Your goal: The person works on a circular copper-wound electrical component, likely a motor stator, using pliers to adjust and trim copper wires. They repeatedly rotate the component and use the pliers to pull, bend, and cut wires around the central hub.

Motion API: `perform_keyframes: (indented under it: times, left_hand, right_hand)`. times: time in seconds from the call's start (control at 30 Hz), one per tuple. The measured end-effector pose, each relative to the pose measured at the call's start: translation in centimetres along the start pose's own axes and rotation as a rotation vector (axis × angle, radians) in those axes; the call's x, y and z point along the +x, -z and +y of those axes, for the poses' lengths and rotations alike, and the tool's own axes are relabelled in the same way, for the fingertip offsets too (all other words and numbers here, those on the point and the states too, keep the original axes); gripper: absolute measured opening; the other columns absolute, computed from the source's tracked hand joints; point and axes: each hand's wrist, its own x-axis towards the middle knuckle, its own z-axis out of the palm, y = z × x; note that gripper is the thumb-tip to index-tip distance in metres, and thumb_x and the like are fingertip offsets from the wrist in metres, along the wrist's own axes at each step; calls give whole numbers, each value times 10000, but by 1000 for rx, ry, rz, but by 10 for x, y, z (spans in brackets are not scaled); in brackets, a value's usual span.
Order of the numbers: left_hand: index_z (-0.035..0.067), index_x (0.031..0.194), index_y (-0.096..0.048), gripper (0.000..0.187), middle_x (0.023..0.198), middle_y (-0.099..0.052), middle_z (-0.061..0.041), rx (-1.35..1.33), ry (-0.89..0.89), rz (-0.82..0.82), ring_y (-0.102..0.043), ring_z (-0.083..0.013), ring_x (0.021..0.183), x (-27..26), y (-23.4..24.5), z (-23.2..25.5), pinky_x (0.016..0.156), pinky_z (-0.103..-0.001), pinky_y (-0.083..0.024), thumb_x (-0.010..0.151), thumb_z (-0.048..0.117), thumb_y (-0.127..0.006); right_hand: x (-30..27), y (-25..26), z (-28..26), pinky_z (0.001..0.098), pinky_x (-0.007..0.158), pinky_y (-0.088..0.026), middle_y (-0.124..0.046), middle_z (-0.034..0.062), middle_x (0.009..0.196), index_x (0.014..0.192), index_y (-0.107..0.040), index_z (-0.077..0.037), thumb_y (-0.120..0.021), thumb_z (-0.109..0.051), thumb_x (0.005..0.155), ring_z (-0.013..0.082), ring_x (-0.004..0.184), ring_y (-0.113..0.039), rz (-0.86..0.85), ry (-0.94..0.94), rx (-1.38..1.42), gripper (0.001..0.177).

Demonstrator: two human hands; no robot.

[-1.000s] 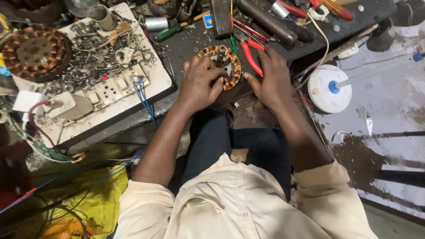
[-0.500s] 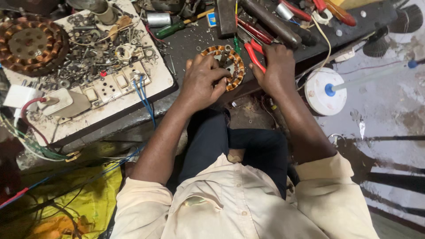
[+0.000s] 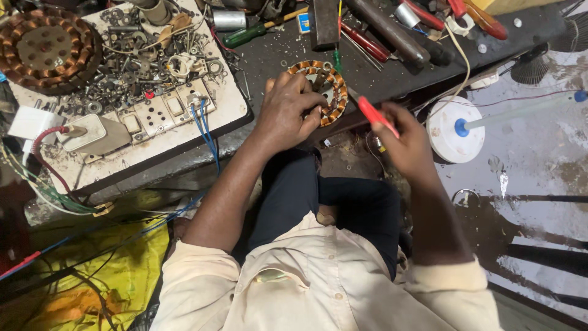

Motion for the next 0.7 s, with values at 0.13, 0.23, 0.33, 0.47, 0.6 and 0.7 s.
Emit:
perform_keyframes:
  times: [0.13, 0.23, 0.33, 0.47, 0.6, 0.7]
  left_hand:
    - [155, 993, -792, 169, 943, -540, -52, 4, -12, -3, -514, -262, 992, 1, 0, 0, 859, -453, -363, 839, 218, -759]
    - [160, 1018, -797, 191, 965, -547, -51, -20, -3, -5, -513, -265, 1007, -1, 1, 0, 864, -447, -362, 837, 198, -749]
    - [157, 1017, -795, 178, 972, -545, -55, -14, 2, -17, -508, -268, 1001, 1, 1, 1, 863, -444, -360, 849, 190, -745]
    - [155, 1018, -795, 168, 959, -534, -44, -10, 5, -19, -500, -256, 994, 2, 2, 4, 873, -441, -350, 864, 192, -738]
    - [172, 1016, -795, 130, 956, -512, -39, -6, 24, -51, -484, -249, 983, 1, 1, 3, 872, -433, -333, 903, 203, -739]
    - [173, 1026, -785, 118, 979, -508, -37, -5, 23, -55, -485, -247, 998, 2, 0, 3, 881, -429, -328, 918, 199, -748]
  right_hand:
    - [-47, -4, 20, 276, 891, -501, -694, 173, 1248, 1473, -516, 70, -601, -387, 960, 176, 1034, -648, -199, -213, 836, 692]
    - [-78, -19, 34, 292, 876, -509, -685, 175, 1248, 1505, -445, 99, -584, -356, 1017, 177, 1015, -635, -385, -203, 989, 682]
    - [-90, -32, 34, 283, 887, -500, -654, 152, 1209, 1520, -417, 96, -590, -276, 1021, 164, 1044, -616, -469, -231, 866, 646]
    - [-86, -37, 10, 265, 589, -364, -716, 84, 1144, 1531, -485, 18, -566, -255, 1009, 162, 766, -546, -452, -386, 590, 595]
    - [-71, -40, -18, 246, 703, -396, -545, 7, 853, 1280, -684, 108, -535, -234, 1014, 92, 765, -439, -521, -356, 558, 458]
    - [-64, -41, -29, 251, 687, -386, -513, -4, 790, 1294, -686, 65, -524, -220, 991, 94, 731, -440, -588, -394, 641, 446]
